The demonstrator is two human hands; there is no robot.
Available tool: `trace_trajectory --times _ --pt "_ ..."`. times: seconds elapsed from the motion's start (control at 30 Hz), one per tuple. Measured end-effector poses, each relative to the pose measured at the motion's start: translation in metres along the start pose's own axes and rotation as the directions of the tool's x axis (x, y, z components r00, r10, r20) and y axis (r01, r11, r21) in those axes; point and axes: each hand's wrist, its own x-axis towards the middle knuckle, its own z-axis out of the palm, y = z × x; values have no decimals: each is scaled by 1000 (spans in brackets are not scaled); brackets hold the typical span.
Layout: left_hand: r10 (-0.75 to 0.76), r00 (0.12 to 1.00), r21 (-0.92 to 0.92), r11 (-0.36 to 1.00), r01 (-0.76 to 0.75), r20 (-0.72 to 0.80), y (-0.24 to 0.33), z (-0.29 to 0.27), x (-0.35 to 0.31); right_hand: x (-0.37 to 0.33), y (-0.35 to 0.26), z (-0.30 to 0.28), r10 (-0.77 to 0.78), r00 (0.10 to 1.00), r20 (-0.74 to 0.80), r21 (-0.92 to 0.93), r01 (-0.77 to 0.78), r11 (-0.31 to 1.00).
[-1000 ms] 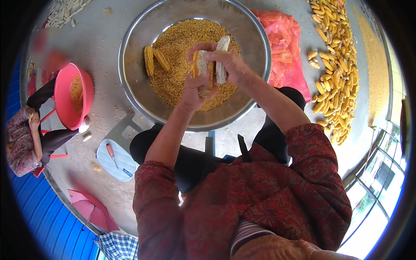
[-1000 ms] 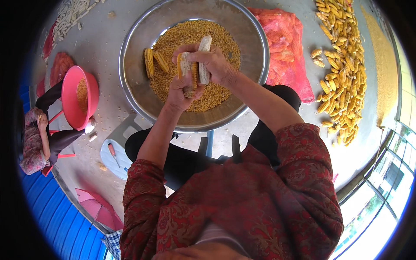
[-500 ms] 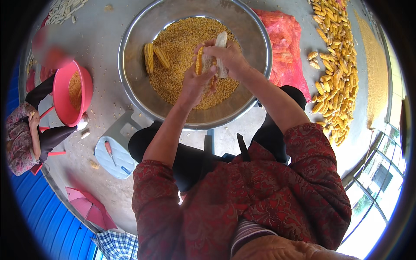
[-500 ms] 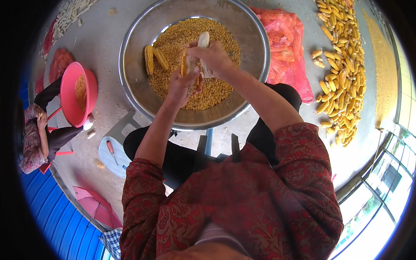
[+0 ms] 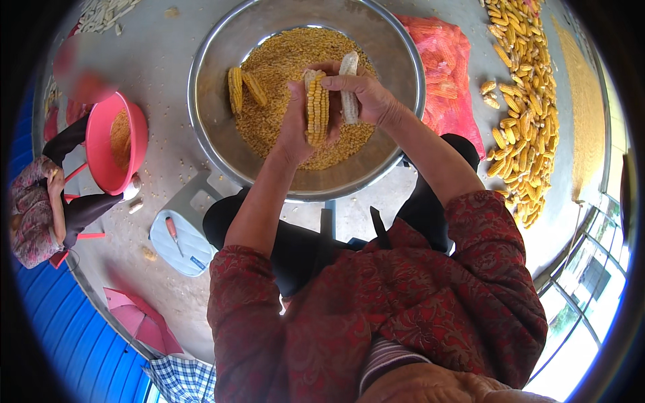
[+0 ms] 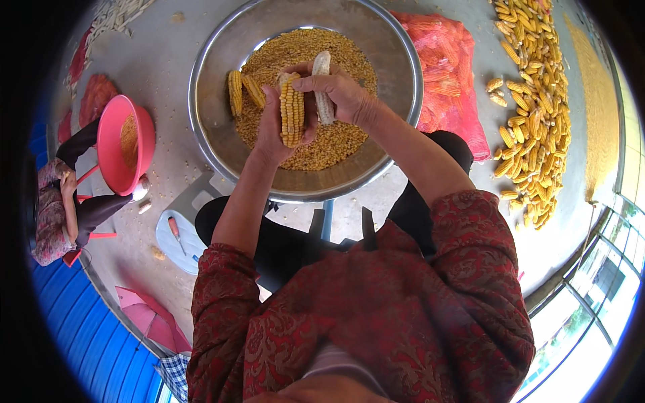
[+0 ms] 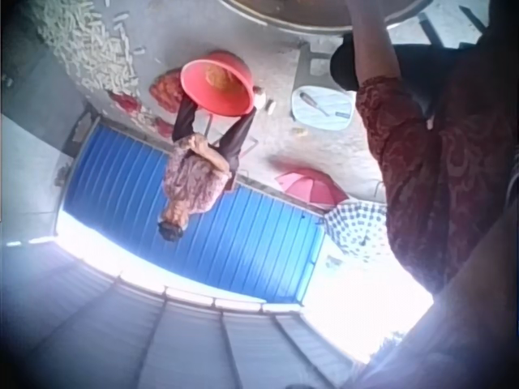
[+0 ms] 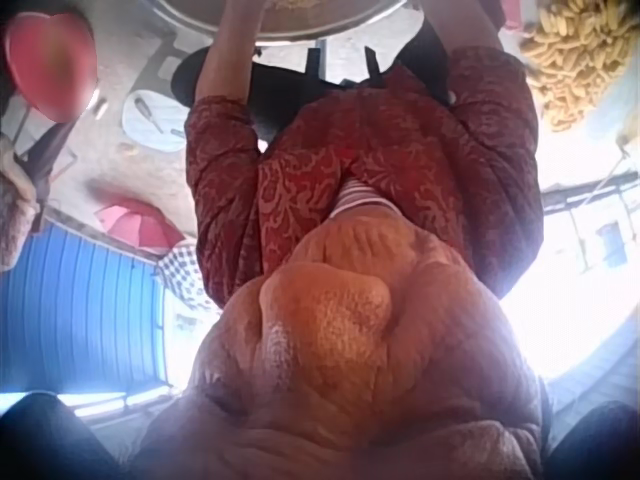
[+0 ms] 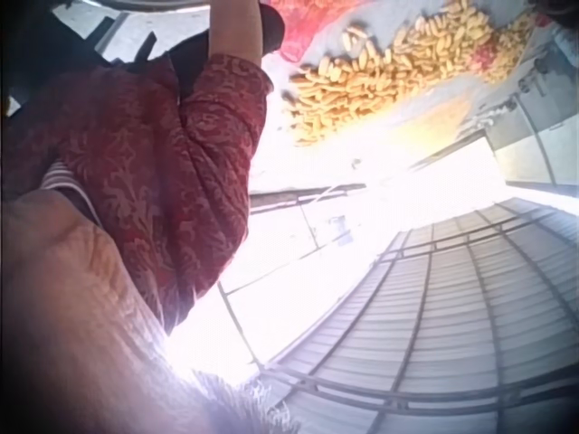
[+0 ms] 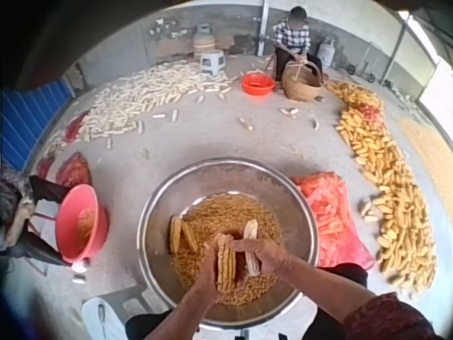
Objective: The person sits and shucks corn by hand, removing kernels from cobs into a large metal bowl. The person repeatedly picks up cobs, rubs them to release kernels, and discards the bare cobs into a pile.
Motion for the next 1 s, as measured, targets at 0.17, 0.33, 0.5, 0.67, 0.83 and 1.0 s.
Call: trace_trajectory --times 0.17,0.33,0.5,0.67,0.83,1.0 --pt "157 973 460 886 -62 -171 -7 -9 4 3 8 2 -167 981 -95 -115 155 981" --pt "257 941 592 802 -81 -219 -17 -18 10 4 13 5 -240 969 -63 -171 226 959" --pt "225 948 603 796 -45 -227 -9 -35 6 4 8 19 -194 979 -59 -245 174 954" --pt "332 854 650 760 9 -401 -38 -45 30 -4 11 35 -166 972 -168 -258 119 959" --pt "261 864 522 853 3 -430 -38 -44 18 -1 37 37 -288 927 -240 -443 159 882" --pt "259 828 412 910 -37 -498 -25 -28 10 10 58 20 -404 896 -186 -581 231 781"
